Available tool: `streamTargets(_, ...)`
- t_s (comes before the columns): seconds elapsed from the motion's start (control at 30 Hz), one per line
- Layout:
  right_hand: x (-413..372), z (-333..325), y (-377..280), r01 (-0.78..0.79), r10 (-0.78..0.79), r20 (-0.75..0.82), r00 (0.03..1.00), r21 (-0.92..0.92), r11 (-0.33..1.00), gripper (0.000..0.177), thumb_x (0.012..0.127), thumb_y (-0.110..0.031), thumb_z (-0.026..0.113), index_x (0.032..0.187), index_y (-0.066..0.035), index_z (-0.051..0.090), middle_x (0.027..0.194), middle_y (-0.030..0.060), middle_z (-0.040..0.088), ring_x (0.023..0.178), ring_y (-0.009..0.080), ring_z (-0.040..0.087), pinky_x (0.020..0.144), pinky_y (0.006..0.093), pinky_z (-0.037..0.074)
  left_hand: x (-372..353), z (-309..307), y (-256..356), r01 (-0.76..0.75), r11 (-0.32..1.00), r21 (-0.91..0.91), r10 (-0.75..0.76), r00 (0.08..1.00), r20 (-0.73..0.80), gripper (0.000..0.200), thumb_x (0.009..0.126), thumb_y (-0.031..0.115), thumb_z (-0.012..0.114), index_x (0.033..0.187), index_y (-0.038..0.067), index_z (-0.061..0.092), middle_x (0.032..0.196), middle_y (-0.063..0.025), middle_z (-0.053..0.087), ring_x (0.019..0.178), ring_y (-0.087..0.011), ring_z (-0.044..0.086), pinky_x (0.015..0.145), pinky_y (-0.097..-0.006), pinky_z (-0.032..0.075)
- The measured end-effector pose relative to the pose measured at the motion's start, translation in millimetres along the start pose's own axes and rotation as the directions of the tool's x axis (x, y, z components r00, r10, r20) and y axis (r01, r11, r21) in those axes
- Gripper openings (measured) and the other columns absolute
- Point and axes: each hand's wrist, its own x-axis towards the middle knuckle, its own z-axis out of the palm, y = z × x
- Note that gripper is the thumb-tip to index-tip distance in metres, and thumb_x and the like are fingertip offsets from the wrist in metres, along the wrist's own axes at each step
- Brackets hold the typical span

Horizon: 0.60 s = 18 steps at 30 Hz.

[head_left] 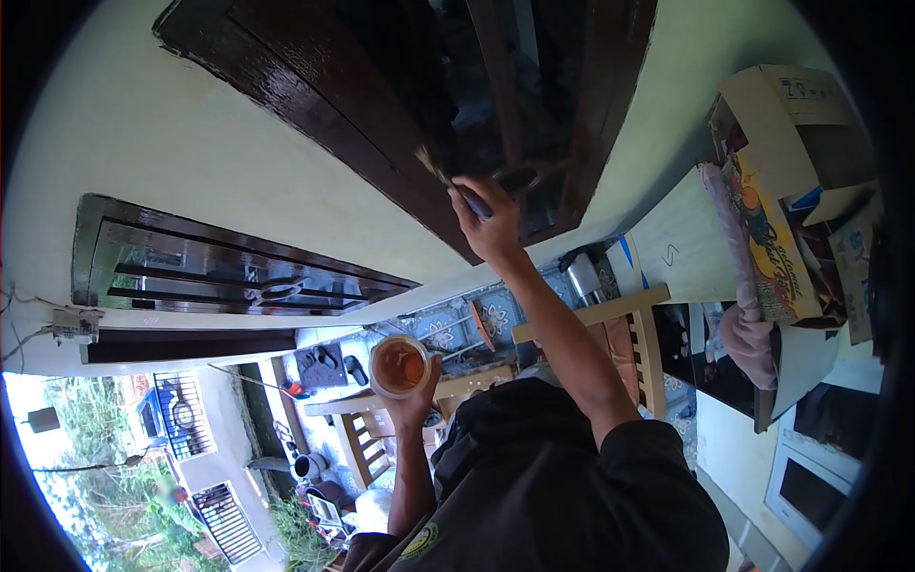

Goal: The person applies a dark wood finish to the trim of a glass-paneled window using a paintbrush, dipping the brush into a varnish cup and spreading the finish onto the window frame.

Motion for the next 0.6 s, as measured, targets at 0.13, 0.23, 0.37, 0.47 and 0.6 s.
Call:
streamTargets(0.13, -46, -35, 7, -0.162, 0.162, 0.049, 0.986, -0.012, 0.987, 0.015, 0.082, -0.005, 0.07, 0.097, -0.003, 0.066, 0.084, 0.0136, 0.065, 0.074, 0.0281, 0.066, 0.063, 0.0319, 0.051, 0, 0, -1, -0.008, 1.0, -0.017, 0.008, 1.0, -0.005, 0.049, 0.068, 0.006, 0.082, 0.107, 0.003, 0.053, 0.096, -0.006, 0.057, 0.089, -0.0154, 0.058, 0.079, -0.0278, 0.049)
streamTargets(0.23, -88, -70, 3, -0.262, 0.264, 0.089, 0.96, -0.035, 0.964, 0.016, 0.084, -0.005, 0.069, 0.1, -0.002, 0.066, 0.084, 0.0115, 0.066, 0.072, 0.0196, 0.066, 0.062, 0.0283, 0.05, -3, 0, -4, 0.02, 1.0, -0.009, -0.02, 1.0, -0.015, 0.049, 0.068, 0.006, 0.082, 0.107, 0.004, 0.053, 0.096, -0.0061, 0.057, 0.088, -0.0151, 0.058, 0.08, -0.0279, 0.049)
streamTargets(0.37, -136, -114, -4, -0.508, 0.51, 0.026, 0.86, -0.052, 0.86, 0.017, 0.086, -0.004, 0.067, 0.102, 0.0, 0.065, 0.087, 0.0077, 0.067, 0.071, 0.0113, 0.063, 0.062, 0.0241, 0.049, -6, 7, -2, 0.064, 0.996, -0.061, -0.065, 0.998, -0.02, 0.045, 0.068, 0.009, 0.083, 0.104, 0.003, 0.056, 0.095, -0.0066, 0.061, 0.087, -0.0149, 0.06, 0.079, -0.0287, 0.049)
streamTargets(0.47, -143, -134, -27, -0.578, 0.578, 0.016, 0.816, 0.014, 0.816, 0.021, 0.088, -0.007, 0.066, 0.107, 0.001, 0.063, 0.088, 0.0059, 0.066, 0.07, 0.0089, 0.061, 0.061, 0.023, 0.048, -8, 8, -12, 0.034, 0.998, -0.045, -0.032, 0.998, 0.049, 0.046, 0.068, 0.003, 0.08, 0.106, 0.002, 0.054, 0.096, -0.006, 0.059, 0.088, -0.0138, 0.06, 0.079, -0.028, 0.049)
streamTargets(0.6, -113, -132, -76, -0.636, 0.637, 0.013, 0.771, 0.078, 0.768, 0.032, 0.09, -0.009, 0.064, 0.119, 0.001, 0.056, 0.087, 0.0043, 0.064, 0.069, 0.0072, 0.058, 0.06, 0.0211, 0.047, -8, 17, -5, -0.031, 0.999, 0.012, 0.029, 0.987, 0.157, 0.047, 0.068, 0.003, 0.08, 0.107, 0.002, 0.053, 0.096, -0.0056, 0.059, 0.088, -0.0133, 0.059, 0.08, -0.028, 0.049)
